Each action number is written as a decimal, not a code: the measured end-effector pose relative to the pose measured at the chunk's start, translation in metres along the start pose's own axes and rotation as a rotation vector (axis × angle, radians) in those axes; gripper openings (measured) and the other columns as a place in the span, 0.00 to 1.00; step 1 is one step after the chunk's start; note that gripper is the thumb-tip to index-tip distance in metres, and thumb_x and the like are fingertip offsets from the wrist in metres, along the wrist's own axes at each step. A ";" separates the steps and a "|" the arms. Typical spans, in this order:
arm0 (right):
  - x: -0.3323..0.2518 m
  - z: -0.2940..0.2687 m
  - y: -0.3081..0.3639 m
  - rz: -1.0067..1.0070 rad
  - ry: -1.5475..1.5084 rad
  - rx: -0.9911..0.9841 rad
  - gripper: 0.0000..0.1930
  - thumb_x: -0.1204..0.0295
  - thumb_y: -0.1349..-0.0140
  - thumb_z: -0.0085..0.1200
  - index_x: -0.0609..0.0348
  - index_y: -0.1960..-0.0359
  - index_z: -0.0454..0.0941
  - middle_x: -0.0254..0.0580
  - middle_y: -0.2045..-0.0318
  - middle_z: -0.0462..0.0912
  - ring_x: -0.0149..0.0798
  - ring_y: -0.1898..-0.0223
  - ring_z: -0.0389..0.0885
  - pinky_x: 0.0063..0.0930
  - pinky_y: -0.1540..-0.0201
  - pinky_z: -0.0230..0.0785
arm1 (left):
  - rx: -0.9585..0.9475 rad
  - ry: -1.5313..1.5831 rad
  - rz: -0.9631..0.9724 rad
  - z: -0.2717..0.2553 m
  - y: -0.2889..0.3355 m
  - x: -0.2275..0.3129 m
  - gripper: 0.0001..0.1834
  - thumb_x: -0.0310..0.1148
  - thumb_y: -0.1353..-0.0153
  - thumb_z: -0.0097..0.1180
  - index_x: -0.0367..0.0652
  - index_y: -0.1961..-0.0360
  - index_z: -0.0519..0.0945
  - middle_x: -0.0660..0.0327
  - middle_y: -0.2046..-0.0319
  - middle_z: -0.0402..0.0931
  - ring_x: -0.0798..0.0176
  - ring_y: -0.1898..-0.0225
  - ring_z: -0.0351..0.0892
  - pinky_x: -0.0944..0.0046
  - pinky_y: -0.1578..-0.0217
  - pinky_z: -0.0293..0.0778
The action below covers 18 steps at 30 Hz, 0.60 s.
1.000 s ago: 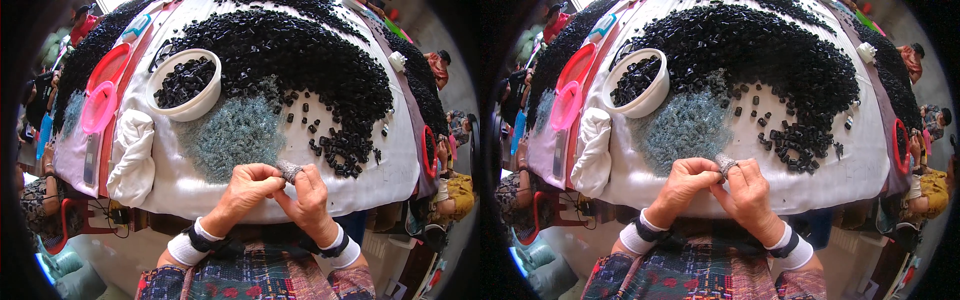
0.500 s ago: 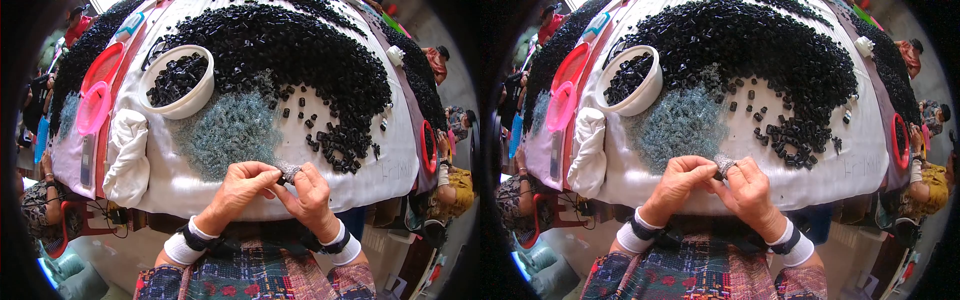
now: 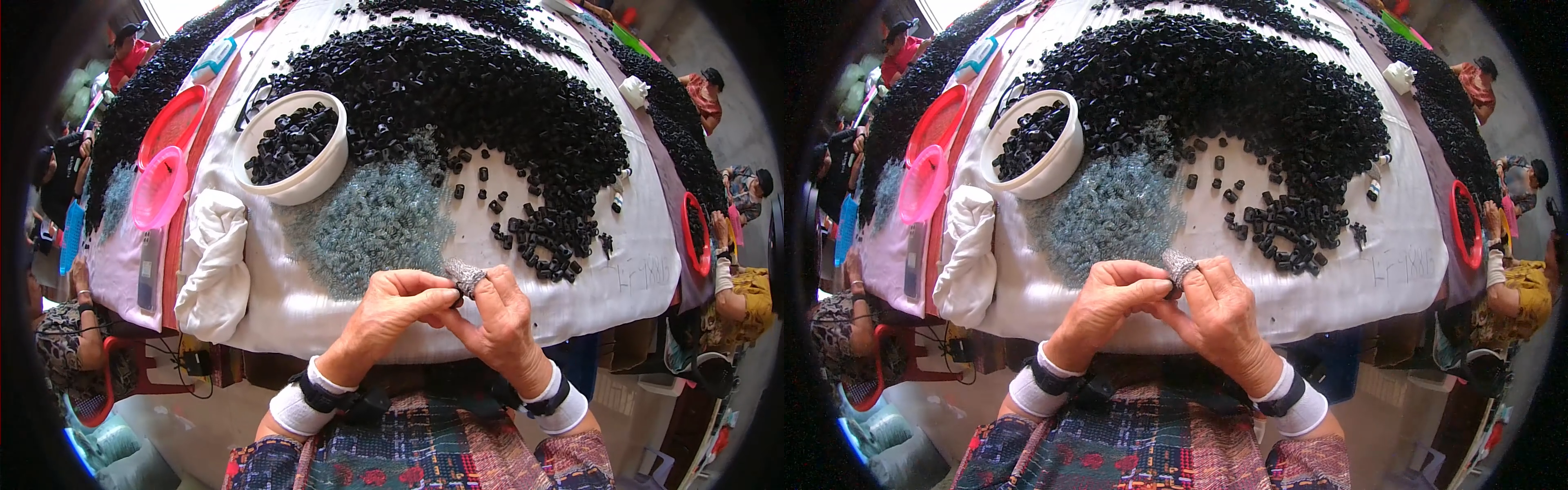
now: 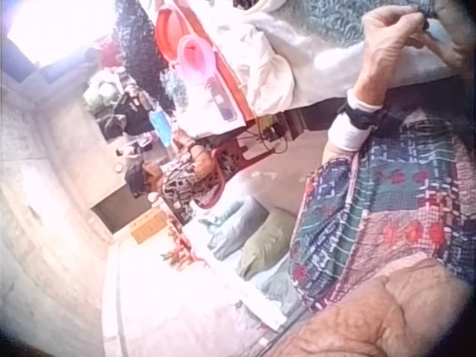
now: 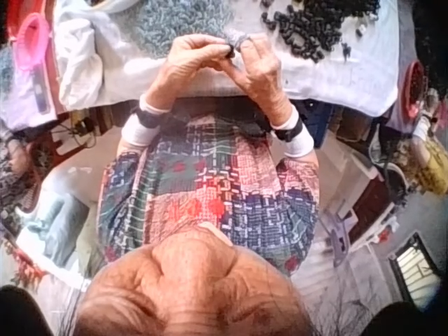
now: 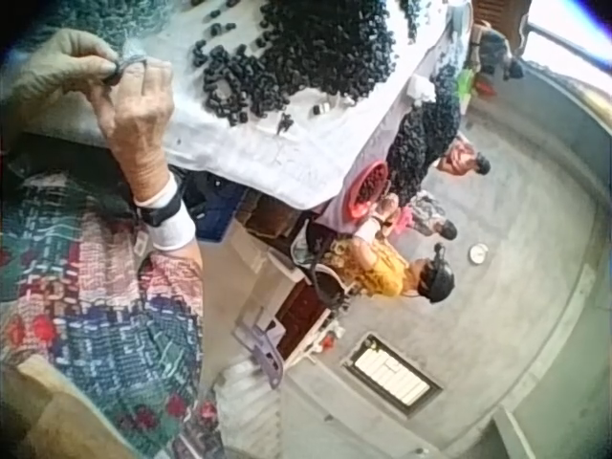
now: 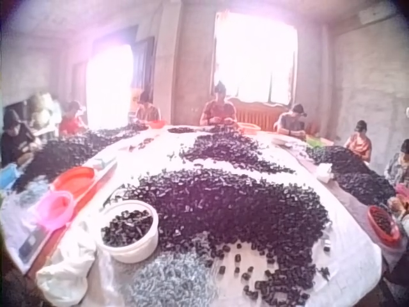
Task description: Sorting and inspecting small black shoe components from a central pile.
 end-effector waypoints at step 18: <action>0.013 -0.009 -0.008 0.070 -0.146 -0.105 0.20 0.77 0.53 0.63 0.69 0.57 0.75 0.52 0.68 0.77 0.52 0.66 0.76 0.38 0.62 0.72 | -0.043 -0.124 0.015 -0.002 0.005 0.023 0.12 0.39 0.38 0.56 0.39 0.65 0.82 0.61 0.69 0.82 0.71 0.70 0.80 0.72 0.69 0.75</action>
Point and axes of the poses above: each hand's wrist, its own y-axis away from the middle knuckle, its own z-axis out of the palm, x = y × z, the point moved 9 cm from there along -y, towards the middle knuckle
